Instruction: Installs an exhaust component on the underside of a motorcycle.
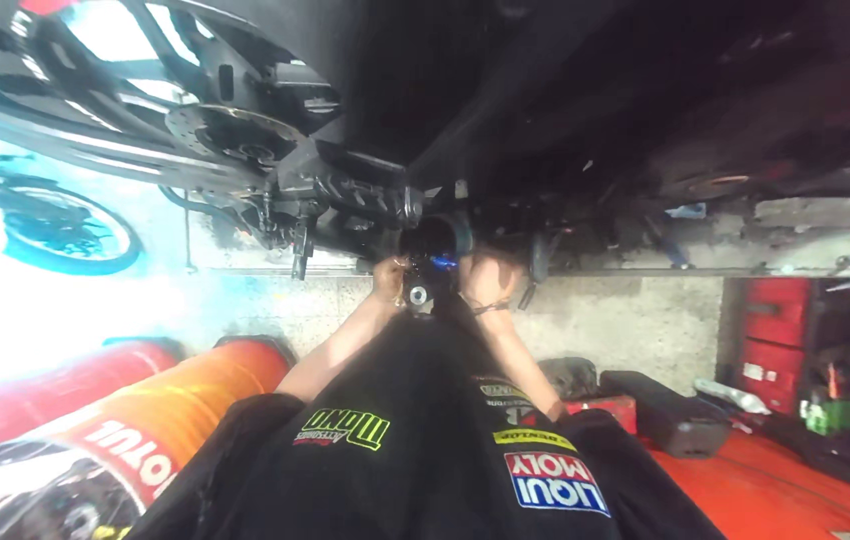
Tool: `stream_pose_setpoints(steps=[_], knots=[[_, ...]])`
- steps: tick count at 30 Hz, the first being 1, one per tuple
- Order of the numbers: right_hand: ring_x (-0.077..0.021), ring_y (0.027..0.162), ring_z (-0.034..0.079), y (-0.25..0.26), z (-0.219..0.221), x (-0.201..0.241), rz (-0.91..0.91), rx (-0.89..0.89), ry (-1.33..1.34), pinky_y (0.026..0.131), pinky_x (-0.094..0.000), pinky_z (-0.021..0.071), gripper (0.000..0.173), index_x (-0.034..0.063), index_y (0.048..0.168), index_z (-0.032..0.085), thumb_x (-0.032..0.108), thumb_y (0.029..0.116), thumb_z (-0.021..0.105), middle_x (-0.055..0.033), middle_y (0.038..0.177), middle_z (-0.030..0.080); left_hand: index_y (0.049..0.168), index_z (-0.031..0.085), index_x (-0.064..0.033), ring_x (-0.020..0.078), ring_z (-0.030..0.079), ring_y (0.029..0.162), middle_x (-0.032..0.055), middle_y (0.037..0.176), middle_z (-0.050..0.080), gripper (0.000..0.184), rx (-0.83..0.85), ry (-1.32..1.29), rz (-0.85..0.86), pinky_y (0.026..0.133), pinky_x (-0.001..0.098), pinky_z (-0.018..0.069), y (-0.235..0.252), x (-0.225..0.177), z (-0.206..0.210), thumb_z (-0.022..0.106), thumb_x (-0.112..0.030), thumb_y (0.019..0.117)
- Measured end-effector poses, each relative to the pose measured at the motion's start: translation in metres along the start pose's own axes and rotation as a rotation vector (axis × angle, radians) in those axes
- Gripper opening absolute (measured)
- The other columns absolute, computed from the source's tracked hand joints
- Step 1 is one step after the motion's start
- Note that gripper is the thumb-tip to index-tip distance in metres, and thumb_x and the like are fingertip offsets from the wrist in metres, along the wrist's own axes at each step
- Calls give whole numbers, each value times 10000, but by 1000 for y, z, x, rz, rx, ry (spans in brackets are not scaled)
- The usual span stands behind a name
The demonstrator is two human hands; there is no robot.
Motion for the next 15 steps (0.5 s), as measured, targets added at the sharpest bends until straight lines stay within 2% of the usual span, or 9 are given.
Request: stream_pose_setpoints(steps=[1, 2, 4, 5, 7, 10, 11, 13, 15], knots=[[-331, 824, 708, -6, -1, 11, -69, 8, 12, 853, -625, 500, 487, 100, 798, 711, 464, 1008, 466, -119, 800, 718, 1060, 624, -108, 200, 696, 887, 82, 935, 712, 306, -58, -21, 3, 778, 441, 593, 2, -2, 4, 393, -302, 1006], [-316, 801, 701, -13, 0, 20, -153, -12, 3, 832, -610, 498, 476, 110, 752, 681, 447, 1005, 460, -102, 784, 708, 1146, 619, -108, 217, 692, 917, 95, 979, 706, 421, -112, -26, -19, 795, 461, 592, 5, 1, 4, 342, -414, 1060], [-313, 790, 697, -13, 2, 23, -169, -27, 29, 787, -580, 504, 465, 107, 736, 661, 431, 1007, 467, -104, 775, 701, 1198, 616, -120, 228, 692, 918, 103, 1001, 705, 530, -140, -26, -83, 783, 465, 593, 9, 5, 6, 297, -524, 1069], [-324, 798, 715, -4, 1, 15, -106, -17, 36, 757, -590, 548, 464, 107, 774, 695, 447, 1008, 483, -112, 783, 711, 1222, 614, -121, 242, 695, 939, 115, 1028, 709, 544, -113, -46, -109, 794, 476, 592, 11, 5, 9, 287, -526, 1066], [-352, 806, 722, 1, 3, 2, -33, 10, 27, 769, -634, 528, 471, 104, 822, 721, 471, 1001, 487, -135, 787, 724, 1264, 596, -109, 258, 694, 972, 133, 1067, 708, 525, -102, -68, -135, 820, 492, 591, 10, 7, 8, 289, -492, 1078], [-302, 799, 699, -18, 6, 24, -148, 32, 36, 829, -578, 500, 450, 116, 758, 684, 429, 1002, 473, -92, 781, 710, 1179, 611, -100, 225, 692, 874, 113, 977, 700, 439, -124, -71, -131, 746, 444, 594, 16, 14, 1, 360, -441, 1061], [-298, 794, 701, -18, 6, 23, -142, 26, 43, 817, -570, 507, 437, 117, 760, 687, 417, 1001, 479, -89, 776, 710, 1178, 612, -93, 241, 693, 887, 126, 990, 699, 440, -110, -77, -129, 754, 462, 594, 18, 15, 0, 375, -439, 1047], [-330, 793, 716, -6, 8, 4, -27, 61, 65, 774, -611, 527, 460, 98, 808, 719, 427, 1013, 471, -118, 776, 719, 1259, 588, -54, 359, 679, 1017, 212, 1123, 684, 502, -76, -138, -144, 849, 605, 564, 16, 14, 0, 374, -443, 1023], [-317, 786, 708, -7, 10, 2, -20, 98, 87, 775, -604, 517, 478, 101, 791, 702, 442, 1016, 454, -113, 763, 707, 1205, 604, -71, 324, 690, 970, 183, 1067, 695, 497, -88, -174, -134, 813, 569, 577, 15, 14, 4, 364, -464, 1019]])
Point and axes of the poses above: each hand's wrist, its own y-axis towards the middle knuckle, its own z-axis out of the palm, x = y × z, the point moved 2 cm from there along y, towards the middle knuckle
